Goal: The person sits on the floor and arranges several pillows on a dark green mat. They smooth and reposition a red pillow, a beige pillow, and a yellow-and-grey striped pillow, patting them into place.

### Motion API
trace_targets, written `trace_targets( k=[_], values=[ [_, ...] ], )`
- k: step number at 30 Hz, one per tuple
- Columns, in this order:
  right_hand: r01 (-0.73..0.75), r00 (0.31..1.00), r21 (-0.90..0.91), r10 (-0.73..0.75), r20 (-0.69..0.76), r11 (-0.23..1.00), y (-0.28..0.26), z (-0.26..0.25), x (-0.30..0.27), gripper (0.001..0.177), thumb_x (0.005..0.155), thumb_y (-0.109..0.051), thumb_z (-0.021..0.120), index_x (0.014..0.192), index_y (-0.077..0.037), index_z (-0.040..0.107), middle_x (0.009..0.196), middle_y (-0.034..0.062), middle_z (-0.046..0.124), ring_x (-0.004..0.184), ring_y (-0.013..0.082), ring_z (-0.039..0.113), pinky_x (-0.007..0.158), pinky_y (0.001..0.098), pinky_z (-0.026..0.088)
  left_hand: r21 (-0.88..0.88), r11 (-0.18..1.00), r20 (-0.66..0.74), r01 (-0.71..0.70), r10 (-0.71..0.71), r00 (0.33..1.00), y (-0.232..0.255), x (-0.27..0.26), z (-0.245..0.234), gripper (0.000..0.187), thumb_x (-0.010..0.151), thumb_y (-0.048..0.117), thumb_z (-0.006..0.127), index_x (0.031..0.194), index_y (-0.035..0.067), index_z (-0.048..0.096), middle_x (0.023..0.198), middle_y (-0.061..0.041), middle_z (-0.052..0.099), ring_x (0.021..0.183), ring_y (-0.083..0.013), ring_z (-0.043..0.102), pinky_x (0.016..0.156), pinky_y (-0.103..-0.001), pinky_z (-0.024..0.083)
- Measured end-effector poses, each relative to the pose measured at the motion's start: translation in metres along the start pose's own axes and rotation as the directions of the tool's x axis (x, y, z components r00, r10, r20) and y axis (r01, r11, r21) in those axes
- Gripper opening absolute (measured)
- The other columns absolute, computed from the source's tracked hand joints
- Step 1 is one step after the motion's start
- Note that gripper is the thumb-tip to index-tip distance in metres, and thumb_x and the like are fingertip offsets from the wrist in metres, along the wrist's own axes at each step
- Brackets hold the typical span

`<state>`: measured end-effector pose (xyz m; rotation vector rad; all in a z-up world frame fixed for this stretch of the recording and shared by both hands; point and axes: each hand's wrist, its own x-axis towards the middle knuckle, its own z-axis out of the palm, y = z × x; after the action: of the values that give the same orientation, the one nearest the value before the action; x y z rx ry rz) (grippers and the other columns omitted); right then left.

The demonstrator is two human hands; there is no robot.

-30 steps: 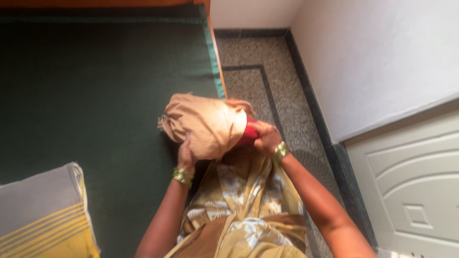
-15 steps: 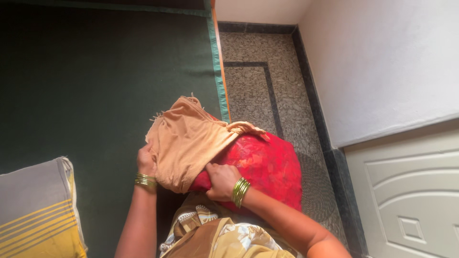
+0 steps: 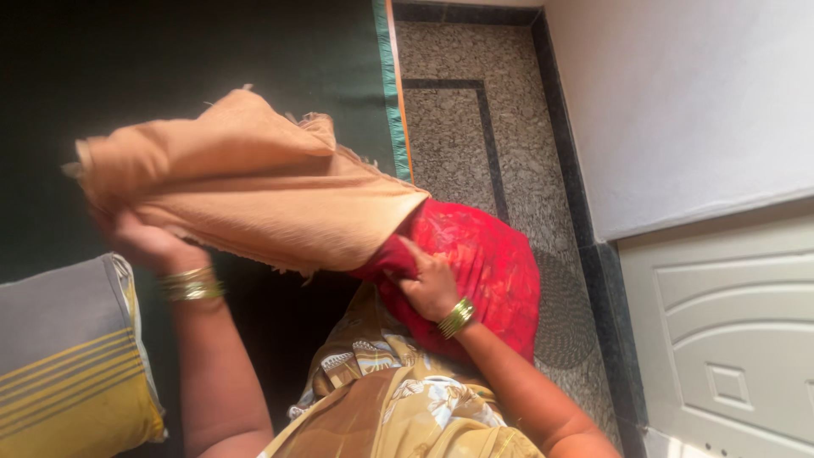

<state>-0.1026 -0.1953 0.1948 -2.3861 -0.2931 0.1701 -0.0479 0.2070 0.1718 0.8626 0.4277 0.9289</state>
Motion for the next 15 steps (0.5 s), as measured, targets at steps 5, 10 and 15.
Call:
trace_targets(
  k=[5, 10, 15],
  values=[
    [0.138, 0.986, -0.107, -0.126, 0.108, 0.985, -0.021, 0.024, 0.011, 0.068, 0.077, -0.028, 0.072, 0.143, -0.020, 0.056, 0.108, 0.0195, 0.075, 0.094, 0.0372, 0.073, 0.090, 0.0512, 0.053, 0.127, 0.772, -0.176, 0.623, -0.600, 0.780, -0.112, -0.112, -0.093, 0.057, 0.105, 0.040, 0.028, 0.146, 0.006, 0.048, 0.149, -0.010, 0.053, 0.130, -0.0222, 0.057, 0.107, -0.041, 0.049],
    [0.000, 0.968, -0.188, 0.047, 0.245, 0.982, -0.037, 0.020, 0.020, 0.067, 0.080, -0.038, 0.069, 0.144, -0.026, 0.055, 0.110, 0.0171, 0.074, 0.099, 0.0371, 0.071, 0.096, 0.0504, 0.053, 0.759, 0.539, 0.181, 0.365, -0.714, 0.677, -0.188, -0.234, -0.159, 0.055, 0.092, 0.014, 0.059, 0.144, -0.001, 0.054, 0.143, -0.021, 0.060, 0.123, -0.0330, 0.060, 0.104, -0.044, 0.047],
    [0.055, 0.935, -0.382, 0.086, 0.343, 0.923, -0.045, 0.017, 0.033, 0.075, 0.073, -0.047, 0.075, 0.139, -0.020, 0.055, 0.116, 0.0165, 0.070, 0.106, 0.0361, 0.067, 0.091, 0.0480, 0.053, 0.800, 0.333, 0.600, -0.499, -0.460, 0.655, -0.220, -0.208, -0.138, 0.039, 0.102, 0.027, 0.058, 0.137, 0.010, 0.060, 0.134, -0.013, 0.069, 0.122, -0.0278, 0.064, 0.107, -0.041, 0.048]
  ],
)
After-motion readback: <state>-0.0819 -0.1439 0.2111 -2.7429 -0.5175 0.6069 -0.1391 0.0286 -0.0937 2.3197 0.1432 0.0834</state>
